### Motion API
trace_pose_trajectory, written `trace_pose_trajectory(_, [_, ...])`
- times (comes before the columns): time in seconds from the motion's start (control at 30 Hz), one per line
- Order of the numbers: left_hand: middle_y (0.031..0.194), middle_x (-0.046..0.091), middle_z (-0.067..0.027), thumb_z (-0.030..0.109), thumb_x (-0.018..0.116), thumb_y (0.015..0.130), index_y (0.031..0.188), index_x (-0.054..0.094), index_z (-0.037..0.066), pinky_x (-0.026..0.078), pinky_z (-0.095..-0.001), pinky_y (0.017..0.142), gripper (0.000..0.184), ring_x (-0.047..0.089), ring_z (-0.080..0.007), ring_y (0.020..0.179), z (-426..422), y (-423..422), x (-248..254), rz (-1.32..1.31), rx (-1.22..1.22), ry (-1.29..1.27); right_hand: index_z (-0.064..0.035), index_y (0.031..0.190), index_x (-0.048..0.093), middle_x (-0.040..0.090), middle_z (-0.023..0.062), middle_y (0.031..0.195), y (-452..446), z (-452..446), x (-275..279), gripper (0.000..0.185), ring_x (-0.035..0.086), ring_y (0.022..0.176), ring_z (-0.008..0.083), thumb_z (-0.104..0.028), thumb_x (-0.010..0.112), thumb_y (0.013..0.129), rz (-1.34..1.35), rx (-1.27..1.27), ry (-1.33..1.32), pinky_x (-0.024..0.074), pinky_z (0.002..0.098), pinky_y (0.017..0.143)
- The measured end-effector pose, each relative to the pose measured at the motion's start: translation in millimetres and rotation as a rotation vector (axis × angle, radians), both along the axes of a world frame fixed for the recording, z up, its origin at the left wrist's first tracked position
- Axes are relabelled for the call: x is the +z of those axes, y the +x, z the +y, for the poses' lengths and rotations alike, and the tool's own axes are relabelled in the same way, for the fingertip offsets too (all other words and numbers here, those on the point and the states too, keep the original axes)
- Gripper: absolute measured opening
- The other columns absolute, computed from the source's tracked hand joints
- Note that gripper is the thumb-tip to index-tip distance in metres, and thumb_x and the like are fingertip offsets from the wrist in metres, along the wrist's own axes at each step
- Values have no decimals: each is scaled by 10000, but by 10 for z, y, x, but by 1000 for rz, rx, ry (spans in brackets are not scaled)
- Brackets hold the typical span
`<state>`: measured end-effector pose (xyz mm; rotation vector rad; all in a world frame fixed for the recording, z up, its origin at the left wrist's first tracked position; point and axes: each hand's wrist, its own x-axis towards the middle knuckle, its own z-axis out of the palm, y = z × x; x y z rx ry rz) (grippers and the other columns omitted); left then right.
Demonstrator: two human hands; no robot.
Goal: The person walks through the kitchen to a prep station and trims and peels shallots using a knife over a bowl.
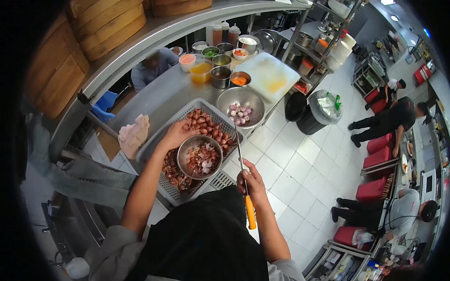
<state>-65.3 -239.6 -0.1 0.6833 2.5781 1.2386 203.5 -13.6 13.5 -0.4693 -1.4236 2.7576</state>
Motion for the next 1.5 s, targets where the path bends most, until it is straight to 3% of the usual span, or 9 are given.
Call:
trace_pose_trajectory(0.1, [961,713,-209,210,763,810,1099,670,-38,534,-413,786,392,698,-350,876,-352,93,-357,-208,-61,-43,-120,1446,439,462,24,744,29,-72,-72,517,405,534,98,-310,595,990,-22,24,-25,328,228,500])
trace_pose_trajectory(0.2, [838,702,-140,133,708,842,1085,689,-15,520,-351,715,285,672,-211,774,-491,124,-560,-44,-58,-114,-130,1441,448,477,23,752,1,-69,-95,471,442,566,100,-271,571,1009,0,83,-12,366,238,538])
trace_pose_trajectory(0.33, [830,694,-130,97,633,860,1062,682,-35,506,-334,682,247,645,-150,752,-561,-118,-519,-54,98,154,-122,1447,448,480,25,754,-72,-67,-25,476,446,569,103,-272,566,1011,16,106,50,375,238,544])
trace_pose_trajectory(0.47, [795,692,-197,160,668,820,984,689,12,518,-374,697,222,678,-264,708,-375,-156,91,43,231,138,-110,1470,427,490,24,747,-195,-40,-6,507,448,556,103,-269,568,1009,45,101,36,371,237,530])
trace_pose_trajectory(0.63, [748,644,-164,126,649,818,980,646,-24,485,-376,665,221,636,-226,691,-149,15,106,105,137,90,-90,1496,391,512,26,748,-401,-67,181,552,455,550,104,-257,578,1005,-33,139,-21,354,236,512])
trace_pose_trajectory(1.03, [1009,705,-178,172,685,932,1198,595,-90,582,-361,746,384,709,-247,888,-548,6,-910,-665,368,658,-135,1463,433,531,26,764,-276,-66,-93,492,442,561,107,-259,572,1007,-107,107,33,347,247,524])
trace_pose_trajectory(1.13, [1013,689,-151,144,647,943,1132,649,-50,566,-361,756,271,701,-239,898,-545,368,-963,-99,43,217,-138,1441,456,528,25,763,-184,-24,-143,471,438,565,103,-269,580,1006,-125,96,28,347,241,529])
trace_pose_trajectory(1.27, [1091,610,-202,43,653,838,1148,671,1,491,-430,932,313,603,-361,1092,-397,583,-709,195,-25,-204,-138,1431,466,527,16,757,-180,-24,-97,469,434,571,96,-284,593,1004,-136,112,73,350,236,533])
trace_pose_trajectory(1.5, [1096,597,-210,27,610,838,1062,661,-5,464,-472,973,232,557,-420,1104,-297,584,-970,293,29,-56,-100,1377,512,507,20,746,-244,-119,76,413,427,545,94,-269,577,1006,-92,101,126,338,230,508])
